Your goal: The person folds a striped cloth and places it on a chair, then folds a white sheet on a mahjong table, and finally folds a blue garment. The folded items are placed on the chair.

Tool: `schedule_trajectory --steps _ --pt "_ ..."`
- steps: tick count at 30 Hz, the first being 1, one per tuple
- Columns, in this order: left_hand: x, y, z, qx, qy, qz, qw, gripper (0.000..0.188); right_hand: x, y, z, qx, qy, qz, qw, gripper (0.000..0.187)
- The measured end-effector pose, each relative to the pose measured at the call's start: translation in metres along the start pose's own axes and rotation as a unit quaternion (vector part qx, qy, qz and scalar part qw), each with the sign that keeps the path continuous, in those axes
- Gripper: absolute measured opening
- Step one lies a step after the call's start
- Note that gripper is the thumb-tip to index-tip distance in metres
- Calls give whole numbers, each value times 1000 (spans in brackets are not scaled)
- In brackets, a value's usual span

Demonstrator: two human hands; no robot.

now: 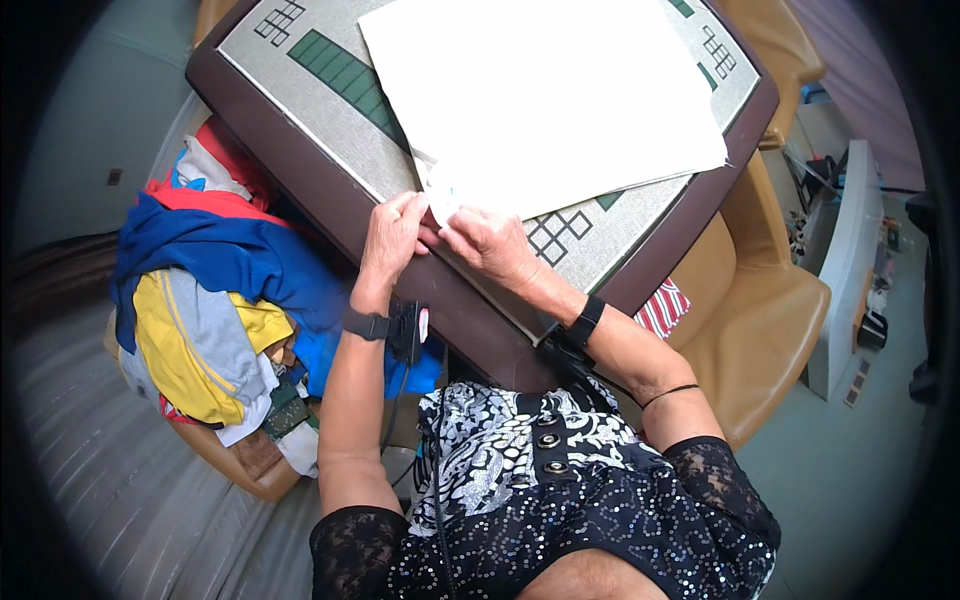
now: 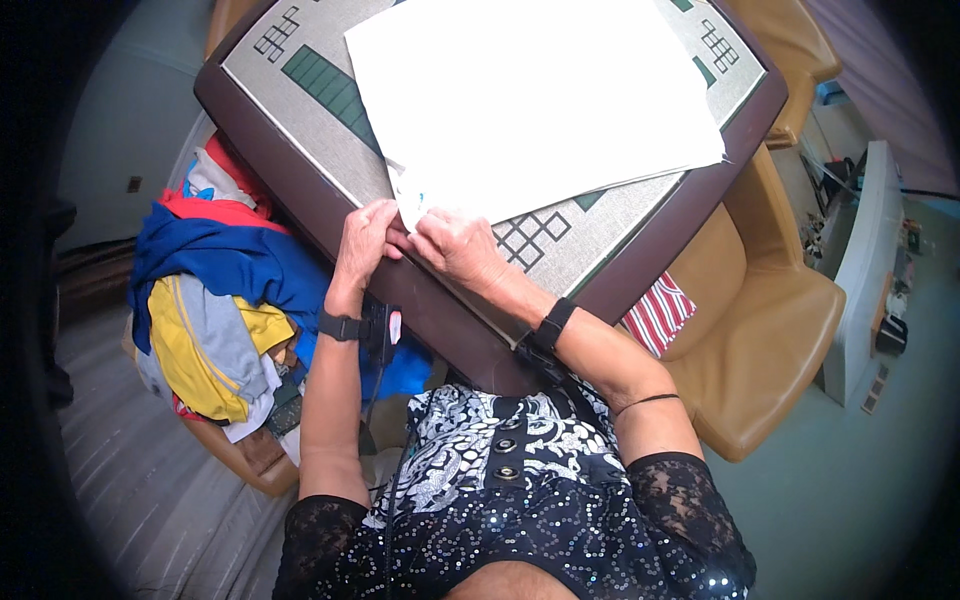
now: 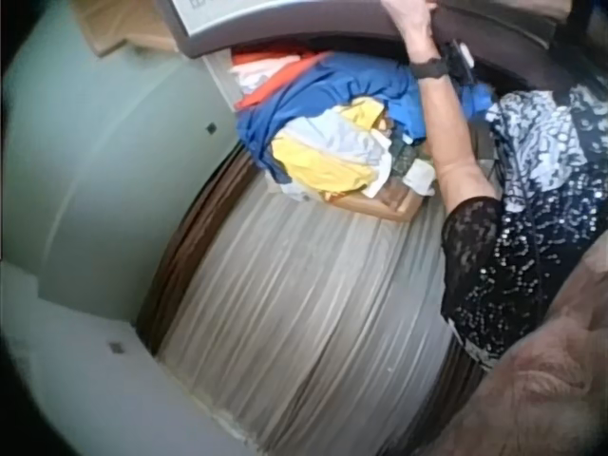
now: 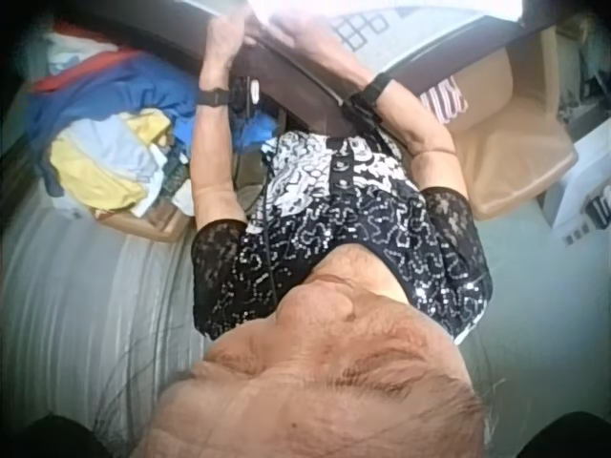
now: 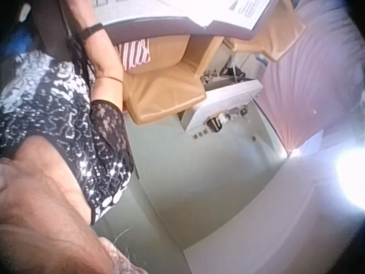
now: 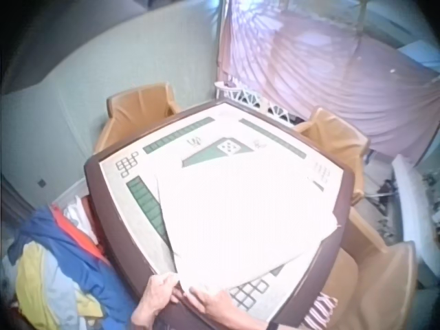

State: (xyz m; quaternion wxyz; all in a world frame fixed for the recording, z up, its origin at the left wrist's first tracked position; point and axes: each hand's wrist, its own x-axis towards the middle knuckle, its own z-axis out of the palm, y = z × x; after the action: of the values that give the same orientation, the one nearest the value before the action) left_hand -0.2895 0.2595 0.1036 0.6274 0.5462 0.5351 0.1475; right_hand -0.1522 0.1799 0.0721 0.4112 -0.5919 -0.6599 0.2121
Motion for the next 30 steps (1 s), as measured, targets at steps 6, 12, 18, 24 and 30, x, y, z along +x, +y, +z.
schedule_trajectory --steps 6,12,18,24,30 --pt "31 8 0 1 40 36 999 18 1 5 3 -14 18 -53 998 19" --pt "46 13 0 -65 22 22 997 13 -1 12 8 -7 34 -29 999 18" --pt "64 10 0 -35 11 43 998 10 -1 15 13 -17 48 -58 997 19" --pt "81 9 -3 -31 8 70 997 16 -1 19 15 -4 51 -72 996 18" --pt "74 14 -3 -123 -37 31 991 22 -2 22 14 13 63 -74 995 16"
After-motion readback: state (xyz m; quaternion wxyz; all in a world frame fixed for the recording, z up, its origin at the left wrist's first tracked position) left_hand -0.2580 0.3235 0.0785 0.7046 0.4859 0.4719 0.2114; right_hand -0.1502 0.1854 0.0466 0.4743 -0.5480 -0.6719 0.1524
